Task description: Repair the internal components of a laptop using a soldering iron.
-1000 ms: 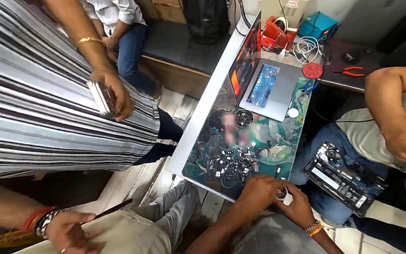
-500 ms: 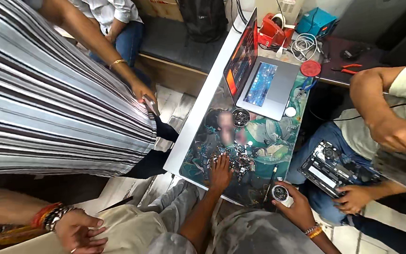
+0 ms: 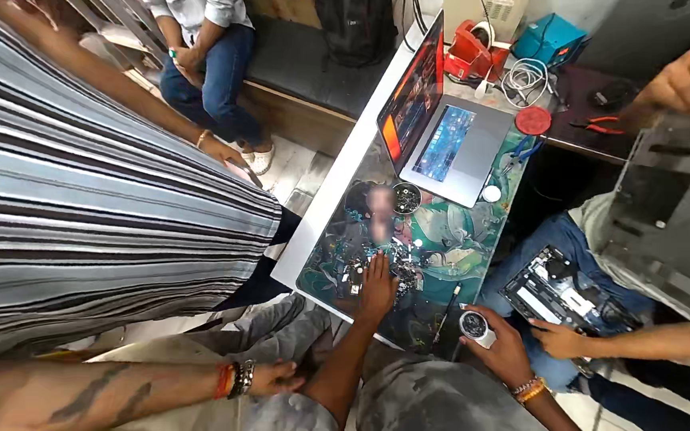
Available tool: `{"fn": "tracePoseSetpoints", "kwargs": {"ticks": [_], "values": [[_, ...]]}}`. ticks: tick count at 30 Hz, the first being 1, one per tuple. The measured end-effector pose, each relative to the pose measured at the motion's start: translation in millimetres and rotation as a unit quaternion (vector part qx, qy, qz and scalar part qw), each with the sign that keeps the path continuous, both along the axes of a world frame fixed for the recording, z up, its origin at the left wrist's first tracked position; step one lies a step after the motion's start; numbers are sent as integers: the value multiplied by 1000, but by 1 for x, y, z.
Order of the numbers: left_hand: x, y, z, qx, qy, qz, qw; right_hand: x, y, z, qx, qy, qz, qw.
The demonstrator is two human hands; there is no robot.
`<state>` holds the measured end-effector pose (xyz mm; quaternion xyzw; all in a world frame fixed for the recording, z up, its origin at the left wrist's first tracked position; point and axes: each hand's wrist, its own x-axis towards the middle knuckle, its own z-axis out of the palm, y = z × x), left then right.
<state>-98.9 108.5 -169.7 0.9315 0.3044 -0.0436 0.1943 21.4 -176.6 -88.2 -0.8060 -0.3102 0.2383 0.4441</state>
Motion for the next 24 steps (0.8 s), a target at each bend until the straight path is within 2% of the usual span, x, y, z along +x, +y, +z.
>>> {"fn": "tracePoseSetpoints", "kwargs": {"ticks": [3, 6, 10, 16, 18, 22, 24], "values": [[31, -9, 8, -21, 18, -15, 1000, 6, -8, 2, -6, 0, 7, 1000], [46, -21, 2, -38, 53, -30, 997, 15, -18, -1, -21, 6, 11, 1000], [35, -36, -7, -35, 59, -31, 997, 29, -26, -3, -28, 19, 21, 999], [9, -39, -3, -36, 55, 5, 998, 52, -33, -10, -28, 12, 50, 998], [12, -36, 0, -34, 27, 48, 998, 59, -33, -11, -22, 5, 54, 998], [40, -22, 11, -81, -41, 233, 968, 71, -37, -14, -15, 4, 62, 998], [49, -19, 12, -66, -28, 251, 965, 75, -38, -14, -16, 6, 63, 998]]}}
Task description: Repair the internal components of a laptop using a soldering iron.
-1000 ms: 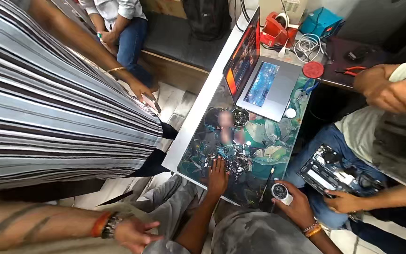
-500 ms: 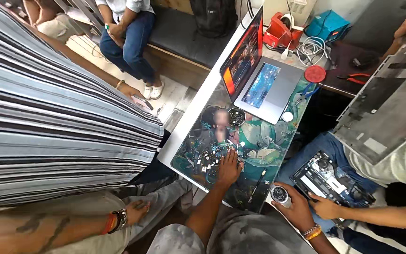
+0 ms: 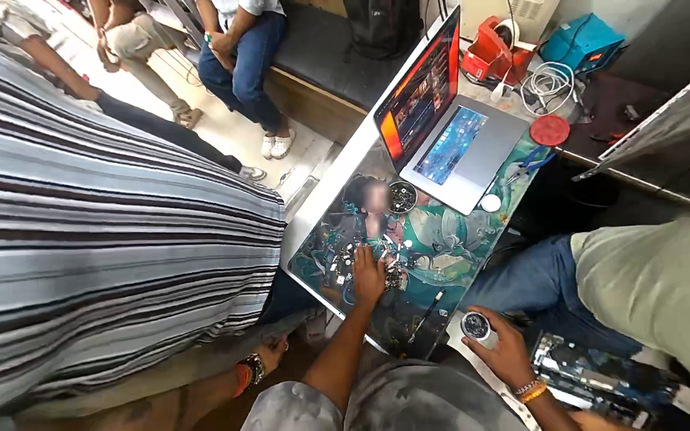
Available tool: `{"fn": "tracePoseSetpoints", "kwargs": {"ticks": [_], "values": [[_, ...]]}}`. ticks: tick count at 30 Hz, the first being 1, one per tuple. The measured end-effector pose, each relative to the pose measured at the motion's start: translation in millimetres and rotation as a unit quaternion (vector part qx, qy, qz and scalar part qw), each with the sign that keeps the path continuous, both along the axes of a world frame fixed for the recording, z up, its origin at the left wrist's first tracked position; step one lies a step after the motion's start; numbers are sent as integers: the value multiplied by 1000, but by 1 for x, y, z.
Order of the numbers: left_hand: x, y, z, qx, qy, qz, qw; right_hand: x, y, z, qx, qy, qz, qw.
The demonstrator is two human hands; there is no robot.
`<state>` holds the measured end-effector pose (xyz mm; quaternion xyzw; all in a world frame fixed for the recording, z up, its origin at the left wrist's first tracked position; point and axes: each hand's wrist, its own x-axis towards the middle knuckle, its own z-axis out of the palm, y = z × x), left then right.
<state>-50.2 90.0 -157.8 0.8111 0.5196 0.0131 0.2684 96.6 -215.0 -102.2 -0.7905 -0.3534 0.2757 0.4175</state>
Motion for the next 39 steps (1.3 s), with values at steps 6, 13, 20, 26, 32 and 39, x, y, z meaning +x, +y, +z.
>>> {"fn": "tracePoseSetpoints", "kwargs": {"ticks": [6, 13, 20, 26, 32, 39], "values": [[-16, -46, -30, 56, 64, -186, 979, 7, -4, -5, 0, 11, 11, 1000], [-39, -84, -39, 34, 101, -225, 969, 10, 3, -5, -5, 13, 21, 1000], [-65, -73, -34, 28, 137, -177, 974, 11, 8, -10, 5, 15, 25, 1000], [-43, -50, -26, 36, 121, -124, 984, 8, 9, -7, 10, 19, 25, 999], [-27, -43, -23, 62, 62, -70, 994, 10, 7, -6, 21, 22, 6, 1000], [21, -7, 11, 46, 47, -19, 998, 15, 1, -2, 14, 20, -1, 1000]]}}
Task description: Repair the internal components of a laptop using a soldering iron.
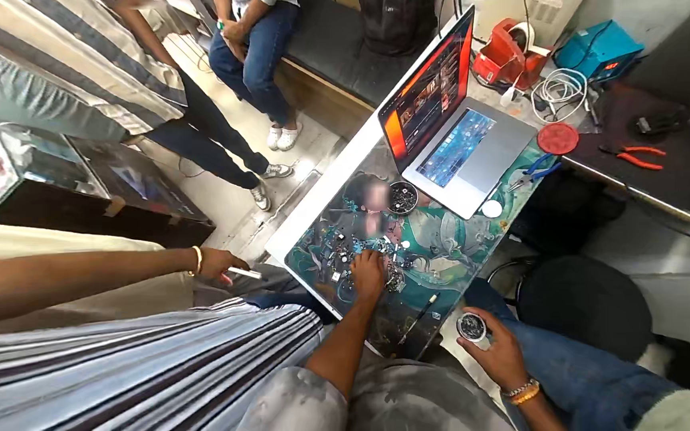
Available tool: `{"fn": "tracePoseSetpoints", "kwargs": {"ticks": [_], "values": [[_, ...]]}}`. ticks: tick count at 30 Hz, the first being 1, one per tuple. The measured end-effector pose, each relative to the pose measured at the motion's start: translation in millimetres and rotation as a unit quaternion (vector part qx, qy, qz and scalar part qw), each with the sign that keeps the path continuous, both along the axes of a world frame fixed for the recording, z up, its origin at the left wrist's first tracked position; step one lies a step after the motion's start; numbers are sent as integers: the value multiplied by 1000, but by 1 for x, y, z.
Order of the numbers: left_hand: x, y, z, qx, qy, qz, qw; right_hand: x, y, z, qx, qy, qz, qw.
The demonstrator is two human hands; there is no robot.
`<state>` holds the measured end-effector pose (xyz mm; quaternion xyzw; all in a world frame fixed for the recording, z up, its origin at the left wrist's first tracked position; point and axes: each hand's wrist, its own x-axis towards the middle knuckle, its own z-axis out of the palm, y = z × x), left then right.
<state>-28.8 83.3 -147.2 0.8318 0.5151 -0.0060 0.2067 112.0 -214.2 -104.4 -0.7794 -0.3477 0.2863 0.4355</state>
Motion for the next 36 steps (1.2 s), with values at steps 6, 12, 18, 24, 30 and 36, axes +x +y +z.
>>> {"fn": "tracePoseSetpoints", "kwargs": {"ticks": [6, 12, 18, 24, 30, 36], "values": [[29, 16, 2, -21, 71, -10, 997, -8, 22, 17, 34, 18, -92, 995], [26, 20, 6, 0, 106, -120, 987, -25, 13, 20, 39, 16, -107, 993], [20, 33, 17, -169, -51, 5, 984, -21, 16, 21, 27, 1, -101, 994], [1, 29, 41, -394, -376, 217, 810, -16, 28, 18, 41, 4, -71, 997], [6, 12, 75, -456, -490, 234, 705, 3, 48, 25, 47, -7, -9, 999], [25, -11, 107, -482, -575, 147, 644, 26, 67, 38, 67, -24, 6, 997]]}}
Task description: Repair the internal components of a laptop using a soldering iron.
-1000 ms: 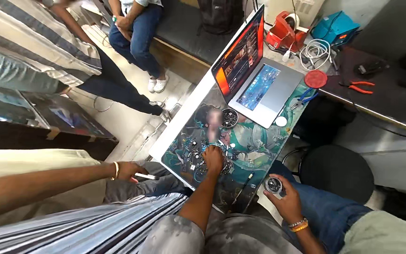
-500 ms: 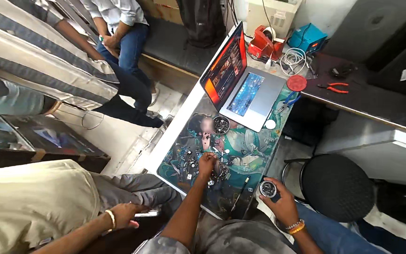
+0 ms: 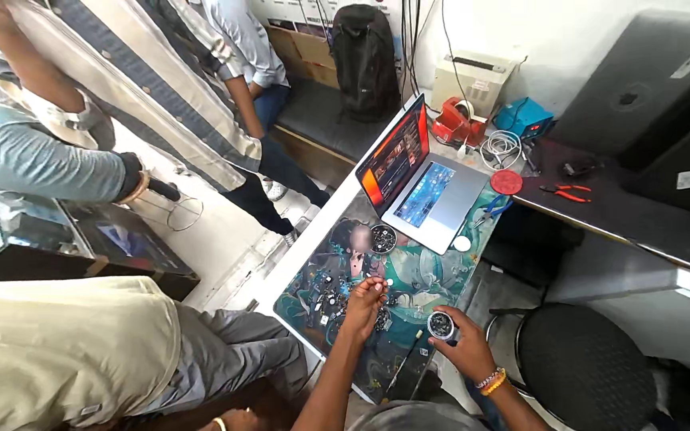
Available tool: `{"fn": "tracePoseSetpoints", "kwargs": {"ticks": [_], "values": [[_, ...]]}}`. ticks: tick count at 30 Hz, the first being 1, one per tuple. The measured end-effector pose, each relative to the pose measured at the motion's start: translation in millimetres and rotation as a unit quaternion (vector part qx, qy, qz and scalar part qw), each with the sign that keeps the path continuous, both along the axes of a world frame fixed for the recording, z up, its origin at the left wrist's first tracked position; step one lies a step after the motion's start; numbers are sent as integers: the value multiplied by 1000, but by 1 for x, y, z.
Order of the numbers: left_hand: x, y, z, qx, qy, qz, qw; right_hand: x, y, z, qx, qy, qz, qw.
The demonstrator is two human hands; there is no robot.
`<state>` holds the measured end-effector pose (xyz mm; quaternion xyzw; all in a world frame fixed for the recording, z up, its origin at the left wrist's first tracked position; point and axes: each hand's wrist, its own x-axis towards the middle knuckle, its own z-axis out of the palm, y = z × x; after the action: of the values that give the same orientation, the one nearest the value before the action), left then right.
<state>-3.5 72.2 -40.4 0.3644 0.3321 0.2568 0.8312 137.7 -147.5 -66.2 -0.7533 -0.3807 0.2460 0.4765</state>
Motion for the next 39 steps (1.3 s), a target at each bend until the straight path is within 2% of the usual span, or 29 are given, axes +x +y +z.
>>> {"fn": "tracePoseSetpoints", "kwargs": {"ticks": [3, 6, 12, 15, 18, 22, 27, 30, 33, 35, 39], "values": [[6, -12, 15, 45, -7, -34, 998, 4, 7, 7, 13, -8, 5, 1000], [10, -24, 27, 133, 22, -83, 987, 5, 14, 9, 25, -9, 19, 999], [14, -42, 42, 296, 108, -203, 927, -1, 24, 14, 48, -7, 35, 998], [10, -41, 41, 323, 126, -224, 911, -4, 27, 16, 54, -14, 44, 998], [1, -35, 42, 293, 136, -177, 930, -6, 29, 13, 48, -20, 45, 998], [-23, -18, 39, 222, 160, -29, 961, -14, 58, 25, 43, -30, 45, 998], [-83, 18, 21, 182, 257, 105, 943, -24, 86, 39, 95, -55, 61, 992], [-127, 38, -15, 218, 356, 96, 904, -30, 72, 29, 61, -52, 54, 995], [-156, 45, -53, 306, 480, -24, 822, -40, 47, 12, 7, -49, 33, 998], [-159, 40, -70, 357, 502, -92, 782, -50, 29, 5, -21, -39, 14, 999], [-144, 24, -103, 429, 492, -166, 739, -70, -7, -2, -48, -14, -23, 998]]}}
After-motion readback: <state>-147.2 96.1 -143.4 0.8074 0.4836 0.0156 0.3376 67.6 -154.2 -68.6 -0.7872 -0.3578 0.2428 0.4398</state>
